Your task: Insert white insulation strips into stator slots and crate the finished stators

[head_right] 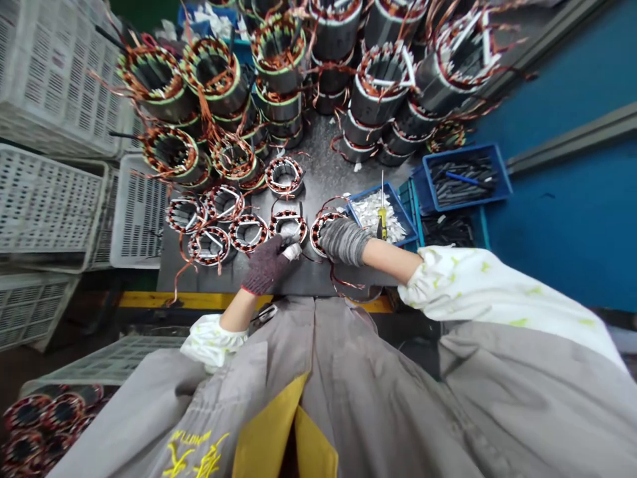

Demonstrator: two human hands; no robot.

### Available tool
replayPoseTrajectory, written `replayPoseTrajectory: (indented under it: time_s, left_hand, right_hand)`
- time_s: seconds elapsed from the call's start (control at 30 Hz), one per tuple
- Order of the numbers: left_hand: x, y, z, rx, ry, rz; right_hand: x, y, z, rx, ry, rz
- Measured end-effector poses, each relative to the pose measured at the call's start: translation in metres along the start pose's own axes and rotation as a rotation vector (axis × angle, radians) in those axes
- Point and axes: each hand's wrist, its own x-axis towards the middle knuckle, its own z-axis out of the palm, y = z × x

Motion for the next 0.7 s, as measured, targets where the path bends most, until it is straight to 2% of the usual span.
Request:
replayPoseTrajectory:
  time_s: [0.07,0.13,0.2,0.23,0.3,0.4,0.47,0.53,0.57,0.7]
  left_hand:
    - [-0.003,-0.005,-0.002,-0.044,0.013,0.002]
    - [-0.003,-0.008,-0.004,-0.091,0.040,-0.001]
    - [0.003,-0.005,-0.007,-0.141,0.068,0.010]
    - [0.008,-0.001,-0.007,-0.160,0.073,0.021]
    - [0.023,0.014,-0.005,-0.165,0.049,0.050]
    - [0.046,0.037,0.005,-0.052,-0.077,0.077]
    - [0.054,0.046,0.014,0.029,-0.161,0.080]
    - [0.056,0.049,0.020,0.062,-0.190,0.081]
    - [0.054,0.048,0.022,0.069,-0.183,0.077]
    - [0.046,0.048,0.018,0.153,-0.132,0.072]
  right_hand:
    - [-0.013,0.010,0.003,0.084,-0.026,0.139]
    - [-0.029,0.020,0.008,0.189,0.057,0.302]
    - [-0.041,0.028,0.012,0.252,0.157,0.359]
    - [-0.043,0.030,0.012,0.255,0.177,0.334]
    - [-0.041,0.030,0.009,0.207,0.139,0.222]
    - [-0.031,0.024,0.003,0.081,0.027,0.102]
    - [-0.028,0.017,0.008,0.054,0.032,0.069]
    - [-0.032,0.007,0.023,0.098,0.138,0.104]
    - [-0.034,0.001,0.033,0.148,0.224,0.174]
    - [-0.040,-0.021,0.079,0.525,0.549,0.564]
